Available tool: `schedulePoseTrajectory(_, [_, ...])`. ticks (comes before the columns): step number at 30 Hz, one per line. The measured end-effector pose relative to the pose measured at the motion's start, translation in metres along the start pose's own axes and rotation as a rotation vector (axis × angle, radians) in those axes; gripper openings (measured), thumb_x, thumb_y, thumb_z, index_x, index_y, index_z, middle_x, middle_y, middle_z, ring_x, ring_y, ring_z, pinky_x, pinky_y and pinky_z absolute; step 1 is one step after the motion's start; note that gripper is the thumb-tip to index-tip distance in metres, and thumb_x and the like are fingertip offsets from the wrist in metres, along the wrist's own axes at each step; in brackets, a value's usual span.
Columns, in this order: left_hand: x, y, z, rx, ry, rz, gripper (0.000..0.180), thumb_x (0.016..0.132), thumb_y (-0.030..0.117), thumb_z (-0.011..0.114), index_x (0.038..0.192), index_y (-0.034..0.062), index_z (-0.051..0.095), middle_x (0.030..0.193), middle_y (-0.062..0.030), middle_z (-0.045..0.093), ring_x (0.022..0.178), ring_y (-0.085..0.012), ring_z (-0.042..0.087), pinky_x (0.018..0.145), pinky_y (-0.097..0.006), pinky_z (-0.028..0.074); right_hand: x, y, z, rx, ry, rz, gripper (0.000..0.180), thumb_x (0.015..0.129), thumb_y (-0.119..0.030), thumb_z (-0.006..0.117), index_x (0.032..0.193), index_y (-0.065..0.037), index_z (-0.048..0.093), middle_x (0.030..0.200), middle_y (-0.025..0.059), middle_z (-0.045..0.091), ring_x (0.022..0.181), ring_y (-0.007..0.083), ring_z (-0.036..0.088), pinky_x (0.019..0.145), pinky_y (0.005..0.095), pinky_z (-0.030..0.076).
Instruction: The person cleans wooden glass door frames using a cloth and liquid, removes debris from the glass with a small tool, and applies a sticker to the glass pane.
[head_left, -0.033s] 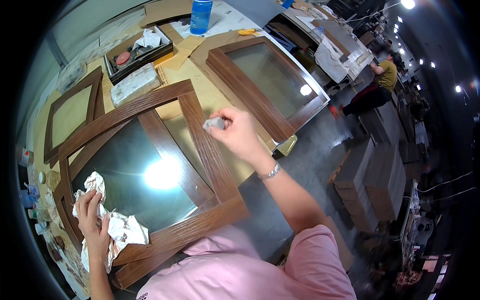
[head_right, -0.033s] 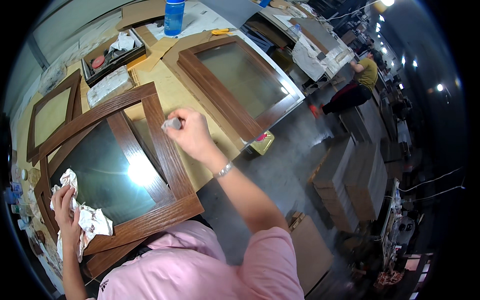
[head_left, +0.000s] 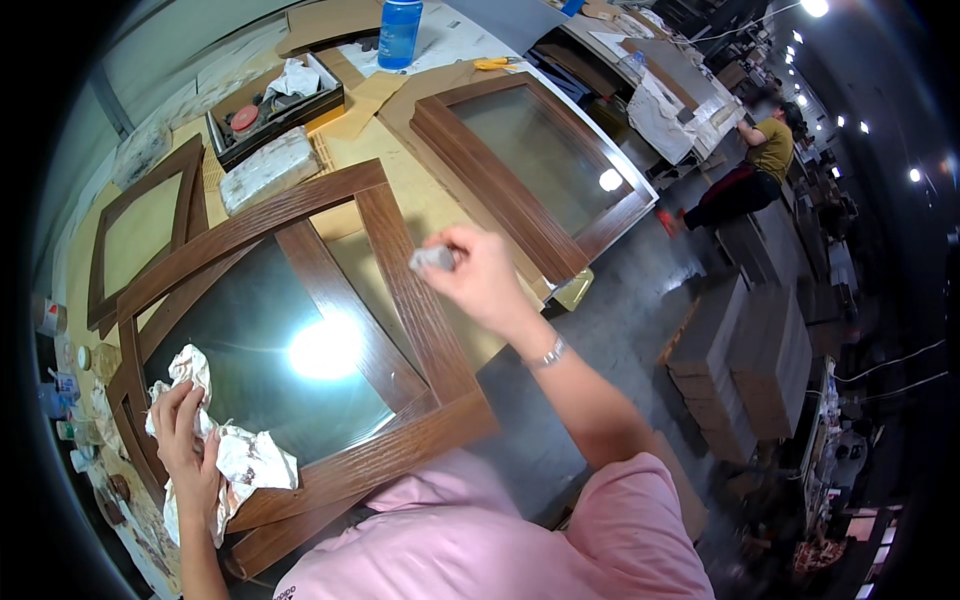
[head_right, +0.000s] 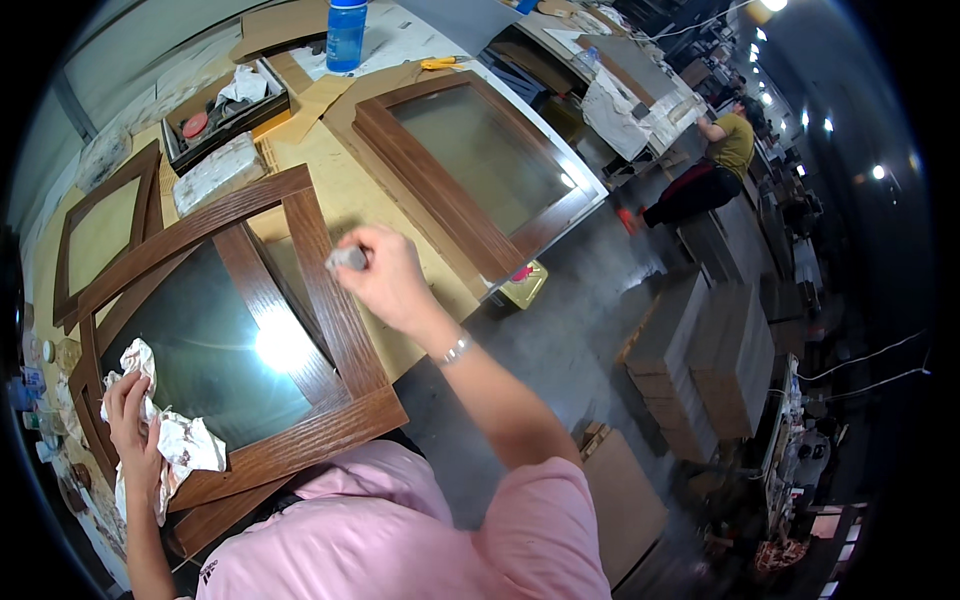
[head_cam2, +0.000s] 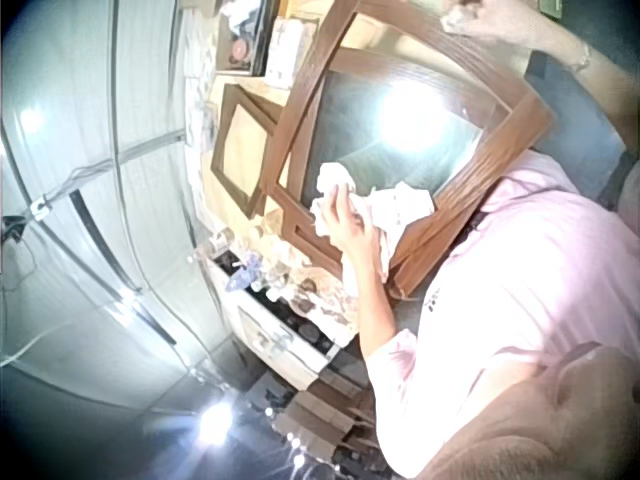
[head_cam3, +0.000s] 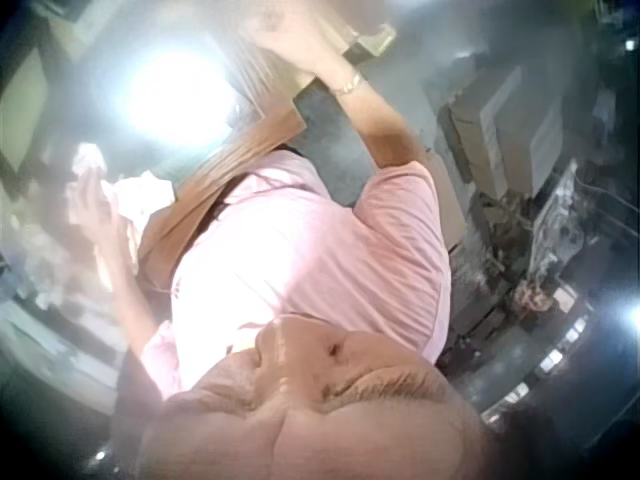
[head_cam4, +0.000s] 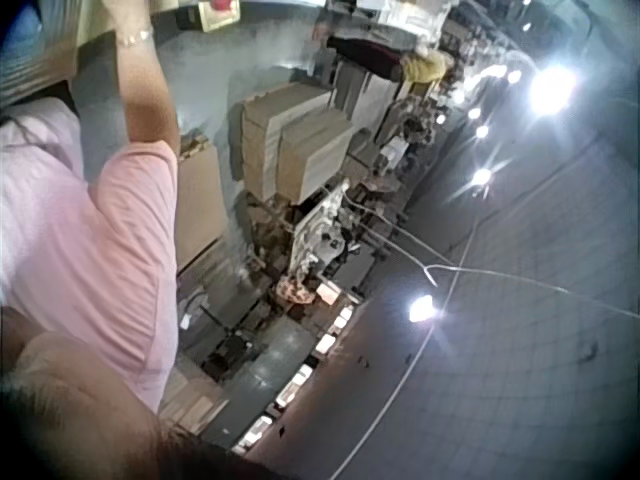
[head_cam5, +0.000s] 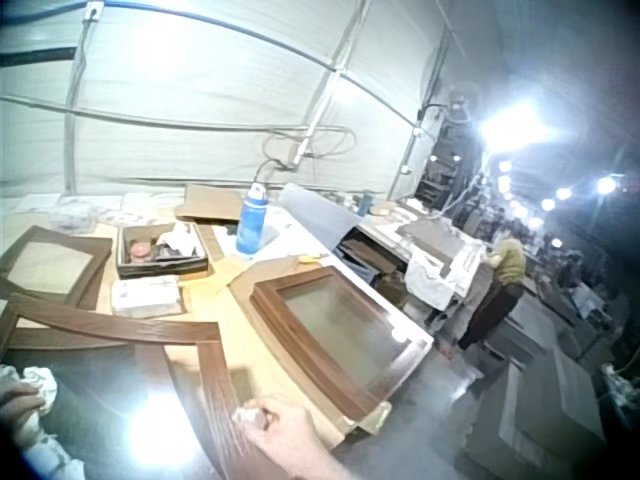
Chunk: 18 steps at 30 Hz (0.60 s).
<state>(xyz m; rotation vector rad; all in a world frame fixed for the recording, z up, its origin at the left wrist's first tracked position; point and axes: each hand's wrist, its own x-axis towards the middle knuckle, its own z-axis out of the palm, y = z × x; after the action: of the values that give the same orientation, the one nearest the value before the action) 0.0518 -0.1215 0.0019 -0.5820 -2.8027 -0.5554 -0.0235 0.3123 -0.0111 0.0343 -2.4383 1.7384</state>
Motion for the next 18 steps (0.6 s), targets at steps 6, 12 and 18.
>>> schedulePoseTrajectory(6, [-0.005, 0.004, -0.004, -0.06, -0.005, -0.069, 0.049, 0.075, 0.006, 0.065, 0.124, 0.0026, 0.06, 0.128, -0.0147, 0.055, 0.122, -0.0359, 0.05, 0.106, -0.044, 0.039, -0.148, -0.02, -0.04, 0.136, -0.146, 0.194, 0.019, 0.079, 0.005, 0.074, 0.098, 0.005, 0.07, 0.099, 0.004, 0.062, 0.083, 0.0088, 0.06, 0.067, 0.0222, 0.048])
schedulePoseTrajectory(12, [0.001, 0.006, 0.002, -0.059, 0.007, -0.033, 0.05, 0.074, 0.004, 0.064, 0.124, 0.0024, 0.061, 0.129, -0.0146, 0.055, 0.122, -0.0352, 0.05, 0.105, -0.043, 0.041, -0.15, -0.023, -0.031, 0.376, 0.039, 0.309, 0.027, 0.078, 0.014, 0.071, 0.104, 0.006, 0.068, 0.102, 0.0069, 0.061, 0.099, 0.0123, 0.065, 0.084, 0.0246, 0.053])
schedulePoseTrajectory(18, [-0.007, -0.003, -0.002, -0.037, 0.003, -0.036, 0.049, 0.076, 0.004, 0.062, 0.125, 0.0018, 0.06, 0.13, -0.015, 0.055, 0.124, -0.0351, 0.05, 0.107, -0.044, 0.039, -0.187, -0.032, -0.064, -0.12, -0.306, 0.245, 0.032, 0.077, 0.017, 0.068, 0.108, 0.009, 0.065, 0.105, 0.0061, 0.058, 0.092, 0.0114, 0.065, 0.076, 0.0225, 0.054])
